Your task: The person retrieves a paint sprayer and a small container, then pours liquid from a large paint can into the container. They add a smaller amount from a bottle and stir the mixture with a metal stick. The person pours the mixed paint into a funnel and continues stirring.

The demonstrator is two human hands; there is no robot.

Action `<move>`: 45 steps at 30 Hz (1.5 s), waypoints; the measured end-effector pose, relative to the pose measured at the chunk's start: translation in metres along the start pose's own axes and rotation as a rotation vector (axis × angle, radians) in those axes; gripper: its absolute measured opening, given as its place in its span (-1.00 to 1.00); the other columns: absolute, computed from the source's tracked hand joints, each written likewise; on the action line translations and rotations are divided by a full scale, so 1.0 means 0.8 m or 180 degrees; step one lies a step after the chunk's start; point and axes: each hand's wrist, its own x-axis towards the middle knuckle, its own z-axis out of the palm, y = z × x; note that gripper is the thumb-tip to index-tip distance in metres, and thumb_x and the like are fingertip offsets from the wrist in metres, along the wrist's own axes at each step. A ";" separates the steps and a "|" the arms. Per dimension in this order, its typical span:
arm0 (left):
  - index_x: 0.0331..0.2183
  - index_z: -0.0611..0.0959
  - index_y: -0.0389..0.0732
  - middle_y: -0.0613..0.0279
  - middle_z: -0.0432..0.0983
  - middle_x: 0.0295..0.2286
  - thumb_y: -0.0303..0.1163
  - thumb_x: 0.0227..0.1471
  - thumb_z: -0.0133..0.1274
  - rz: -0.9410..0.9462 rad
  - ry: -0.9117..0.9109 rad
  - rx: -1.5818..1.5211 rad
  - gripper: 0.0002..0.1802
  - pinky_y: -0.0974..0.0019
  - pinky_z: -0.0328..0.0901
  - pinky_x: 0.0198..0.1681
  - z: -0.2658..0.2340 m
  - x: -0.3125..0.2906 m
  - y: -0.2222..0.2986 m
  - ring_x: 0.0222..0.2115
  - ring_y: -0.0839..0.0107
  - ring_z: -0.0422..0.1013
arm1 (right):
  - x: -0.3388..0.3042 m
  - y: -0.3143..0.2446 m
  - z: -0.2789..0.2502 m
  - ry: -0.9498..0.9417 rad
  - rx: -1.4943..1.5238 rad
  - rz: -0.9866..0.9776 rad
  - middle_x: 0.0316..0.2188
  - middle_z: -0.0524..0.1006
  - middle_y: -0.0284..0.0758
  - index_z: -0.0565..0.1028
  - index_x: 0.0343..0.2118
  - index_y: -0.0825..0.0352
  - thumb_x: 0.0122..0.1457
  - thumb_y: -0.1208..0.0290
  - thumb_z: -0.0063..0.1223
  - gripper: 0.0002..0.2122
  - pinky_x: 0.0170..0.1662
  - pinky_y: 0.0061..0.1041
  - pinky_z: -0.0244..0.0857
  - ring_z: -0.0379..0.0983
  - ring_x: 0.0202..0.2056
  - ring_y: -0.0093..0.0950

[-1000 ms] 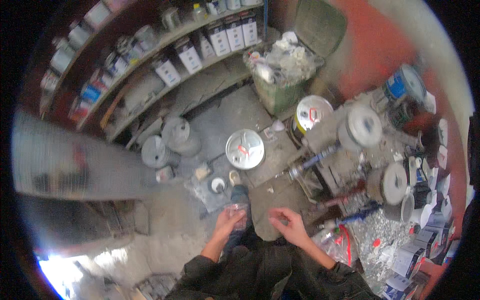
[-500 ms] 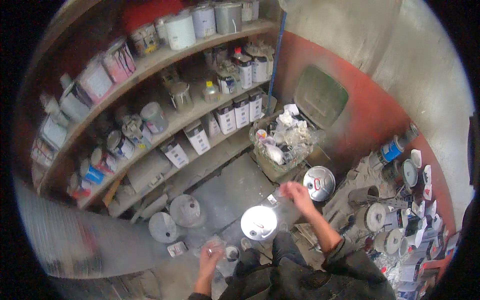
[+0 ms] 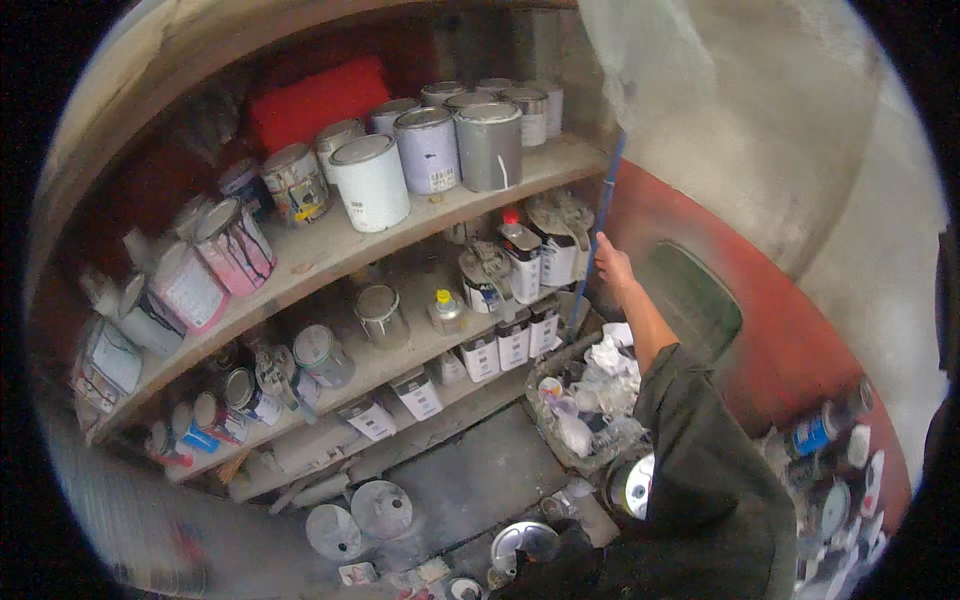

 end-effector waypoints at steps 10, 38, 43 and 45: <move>0.08 0.38 -0.33 -0.07 0.50 -0.03 -0.04 0.32 -0.05 -0.0585 0.0590 0.0184 -0.44 0.11 0.40 0.07 0.158 -0.056 0.133 0.00 0.13 0.46 | 0.069 0.020 0.062 -0.0257 0.1281 -0.0345 -0.60 0.48 -0.35 0.56 -0.37 0.44 0.13 -0.21 0.14 -0.40 -0.44 -0.47 0.28 0.41 -0.54 -0.53; 0.23 0.32 -0.13 0.13 0.45 0.01 -0.52 -0.09 0.37 0.0990 -0.0917 0.0018 -0.12 0.18 0.37 0.06 0.135 0.089 0.155 0.05 0.31 0.41 | -0.357 -0.079 -0.078 -0.2268 -0.0069 -0.0750 -0.77 0.36 -0.34 0.44 -0.62 0.41 0.24 0.01 -0.04 -0.50 -0.61 -0.51 0.13 0.28 -0.72 -0.53; 0.21 0.34 -0.11 0.18 0.40 0.12 -0.49 -0.13 0.41 0.1753 -0.0903 -0.0044 -0.11 0.13 0.29 0.18 0.172 0.108 0.185 0.15 0.30 0.32 | -0.440 -0.149 -0.018 -0.3263 -0.1915 -0.1191 -0.75 0.41 -0.36 0.41 -0.66 0.36 0.32 0.04 -0.10 -0.49 -0.59 -0.49 0.17 0.32 -0.70 -0.54; 0.19 0.36 -0.12 0.14 0.42 0.10 -0.46 -0.16 0.43 0.1947 -0.0779 0.0339 -0.11 0.14 0.29 0.18 0.199 0.107 0.196 0.15 0.24 0.34 | -0.472 -0.188 -0.010 -0.3529 -0.2965 -0.1549 -0.75 0.41 -0.39 0.40 -0.65 0.35 0.34 0.05 -0.12 -0.50 -0.58 -0.48 0.21 0.34 -0.68 -0.55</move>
